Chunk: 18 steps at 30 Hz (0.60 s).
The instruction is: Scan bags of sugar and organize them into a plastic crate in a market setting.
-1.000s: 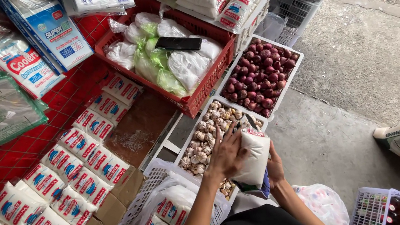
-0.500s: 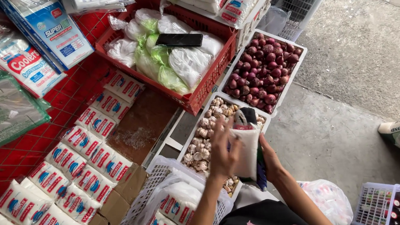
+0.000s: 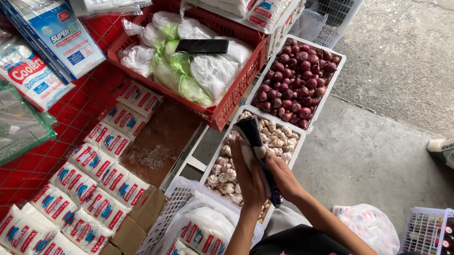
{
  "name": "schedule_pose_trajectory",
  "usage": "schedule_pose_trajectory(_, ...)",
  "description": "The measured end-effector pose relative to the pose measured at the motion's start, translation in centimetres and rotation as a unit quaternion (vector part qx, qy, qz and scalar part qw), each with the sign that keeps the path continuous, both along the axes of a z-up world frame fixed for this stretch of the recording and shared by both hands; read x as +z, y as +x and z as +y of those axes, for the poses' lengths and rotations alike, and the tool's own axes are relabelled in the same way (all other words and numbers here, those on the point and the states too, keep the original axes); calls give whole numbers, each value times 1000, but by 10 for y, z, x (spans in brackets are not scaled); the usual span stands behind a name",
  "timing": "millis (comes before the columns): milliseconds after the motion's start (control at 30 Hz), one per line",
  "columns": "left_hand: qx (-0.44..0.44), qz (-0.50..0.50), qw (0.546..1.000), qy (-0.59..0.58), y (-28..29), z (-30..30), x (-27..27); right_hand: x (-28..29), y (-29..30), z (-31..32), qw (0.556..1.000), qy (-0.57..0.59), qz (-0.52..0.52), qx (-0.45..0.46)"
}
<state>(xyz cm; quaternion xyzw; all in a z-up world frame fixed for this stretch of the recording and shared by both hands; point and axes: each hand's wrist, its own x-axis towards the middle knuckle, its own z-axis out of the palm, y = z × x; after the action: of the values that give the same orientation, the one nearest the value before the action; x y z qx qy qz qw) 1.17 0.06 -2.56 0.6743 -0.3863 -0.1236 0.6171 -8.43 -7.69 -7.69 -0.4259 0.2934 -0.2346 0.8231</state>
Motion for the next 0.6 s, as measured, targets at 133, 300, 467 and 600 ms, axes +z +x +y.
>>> schedule_pose_trajectory(133,-22,135,987,-82,1,0,-51,62,0,14,962,-271,-21,19)
schedule_pose_trajectory(300,-89,346,921,-153,-1,5,-125,88,-13,27,849,-524,50,44)
schedule_pose_trajectory(467,-217,512,787,-265,22,4,-110,98,-24,36,775,-622,81,73)
schedule_pose_trajectory(600,-280,588,681,-335,41,4,-71,98,-36,37,750,-651,70,93)
